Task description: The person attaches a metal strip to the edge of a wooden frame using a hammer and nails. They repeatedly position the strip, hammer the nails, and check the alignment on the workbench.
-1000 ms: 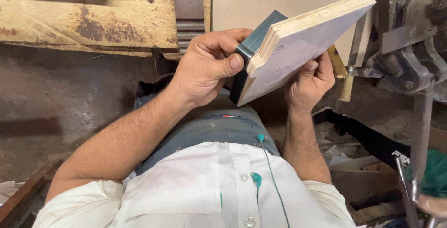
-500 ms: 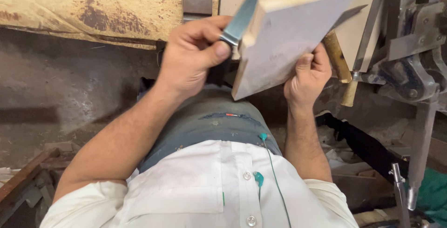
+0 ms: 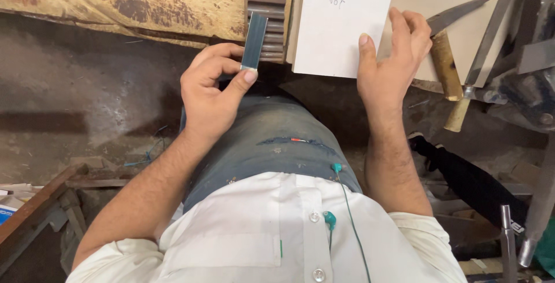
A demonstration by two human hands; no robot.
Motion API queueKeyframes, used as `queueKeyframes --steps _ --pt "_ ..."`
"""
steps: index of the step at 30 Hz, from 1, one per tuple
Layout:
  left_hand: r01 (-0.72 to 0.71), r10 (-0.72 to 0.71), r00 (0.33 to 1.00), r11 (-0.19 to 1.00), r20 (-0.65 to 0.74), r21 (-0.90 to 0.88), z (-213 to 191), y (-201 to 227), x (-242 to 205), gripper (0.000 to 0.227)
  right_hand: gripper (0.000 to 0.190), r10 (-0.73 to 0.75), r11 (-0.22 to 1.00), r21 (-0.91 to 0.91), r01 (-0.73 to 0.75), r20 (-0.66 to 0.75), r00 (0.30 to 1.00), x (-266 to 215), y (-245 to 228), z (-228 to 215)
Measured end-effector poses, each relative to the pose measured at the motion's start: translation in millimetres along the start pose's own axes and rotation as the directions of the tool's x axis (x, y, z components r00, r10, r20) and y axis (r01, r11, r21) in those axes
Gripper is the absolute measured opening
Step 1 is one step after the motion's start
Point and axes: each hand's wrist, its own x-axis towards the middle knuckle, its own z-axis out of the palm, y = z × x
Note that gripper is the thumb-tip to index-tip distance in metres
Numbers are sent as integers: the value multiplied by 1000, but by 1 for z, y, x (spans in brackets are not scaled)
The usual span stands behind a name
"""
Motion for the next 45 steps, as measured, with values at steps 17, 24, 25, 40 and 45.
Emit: queueKeyframes --steps 17,24,25,40,45 --pt "-164 116 946 977 302 140 -18 -24 29 99 15 254 944 211 -254 26 967 -45 119 -29" --pt "-199 120 943 950 310 241 -13 -25 41 101 37 393 915 -186 -357 222 892 -69 168 -38" --pt "-182 108 944 959 311 219 -12 -25 42 100 38 338 934 -198 -298 213 917 -73 171 -38" --pt "-216 177 913 974 368 69 -15 -35 53 92 33 446 883 -44 -467 386 807 -47 131 -58" --pt "-167 131 894 985 428 47 -18 -41 61 94 46 677 552 172 -815 479 560 -45 86 -76"
